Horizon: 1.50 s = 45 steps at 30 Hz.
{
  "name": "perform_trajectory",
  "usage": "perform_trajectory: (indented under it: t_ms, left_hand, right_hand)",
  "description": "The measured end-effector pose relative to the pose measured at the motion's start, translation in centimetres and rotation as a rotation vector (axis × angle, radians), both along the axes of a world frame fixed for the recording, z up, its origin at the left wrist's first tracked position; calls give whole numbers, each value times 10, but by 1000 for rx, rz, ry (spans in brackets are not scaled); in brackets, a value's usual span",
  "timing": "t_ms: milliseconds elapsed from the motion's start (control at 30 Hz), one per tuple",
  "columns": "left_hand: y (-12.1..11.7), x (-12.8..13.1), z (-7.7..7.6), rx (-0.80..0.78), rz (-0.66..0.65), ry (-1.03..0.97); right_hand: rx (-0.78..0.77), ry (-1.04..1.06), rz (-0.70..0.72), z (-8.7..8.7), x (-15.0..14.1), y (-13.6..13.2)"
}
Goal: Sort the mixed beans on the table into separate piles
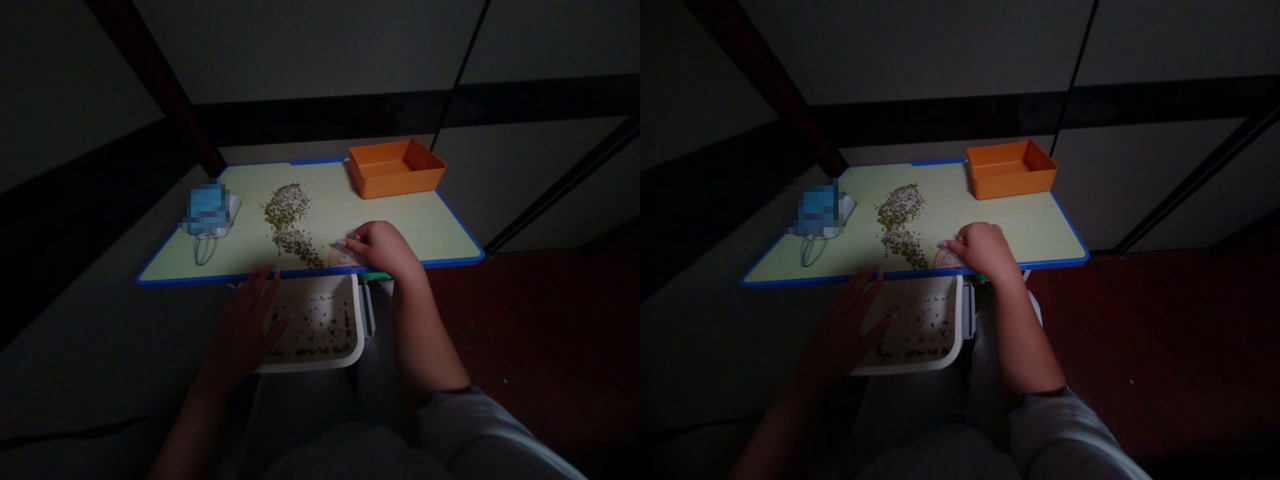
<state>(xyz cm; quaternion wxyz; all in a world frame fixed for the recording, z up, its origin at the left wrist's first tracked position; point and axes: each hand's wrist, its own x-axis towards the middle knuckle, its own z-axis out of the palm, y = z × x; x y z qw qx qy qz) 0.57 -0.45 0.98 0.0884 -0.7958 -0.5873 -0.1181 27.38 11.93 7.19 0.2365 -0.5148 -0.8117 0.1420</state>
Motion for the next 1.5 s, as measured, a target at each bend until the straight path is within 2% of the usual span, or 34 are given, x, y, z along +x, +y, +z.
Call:
perform_trajectory:
  t_ms: [267,500,667,1200,1500]
  left_hand:
    - [0,-1,-2,11,-6,1]
    - [1,0,-1,13,-17,-1]
    - [1,0,0,5,-3,3]
    - [1,0,0,5,-12,-21]
    - [0,1,0,11,-6,-5]
  right_hand:
    - [-31,97,69,0,-1,-1]
    - [5,32,80,1,-7,-2]
    - [31,-44,3,0,-9,-1]
    - [20,-76,-108,-3,-7,4]
    - [5,-51,-51,-3,-11,3]
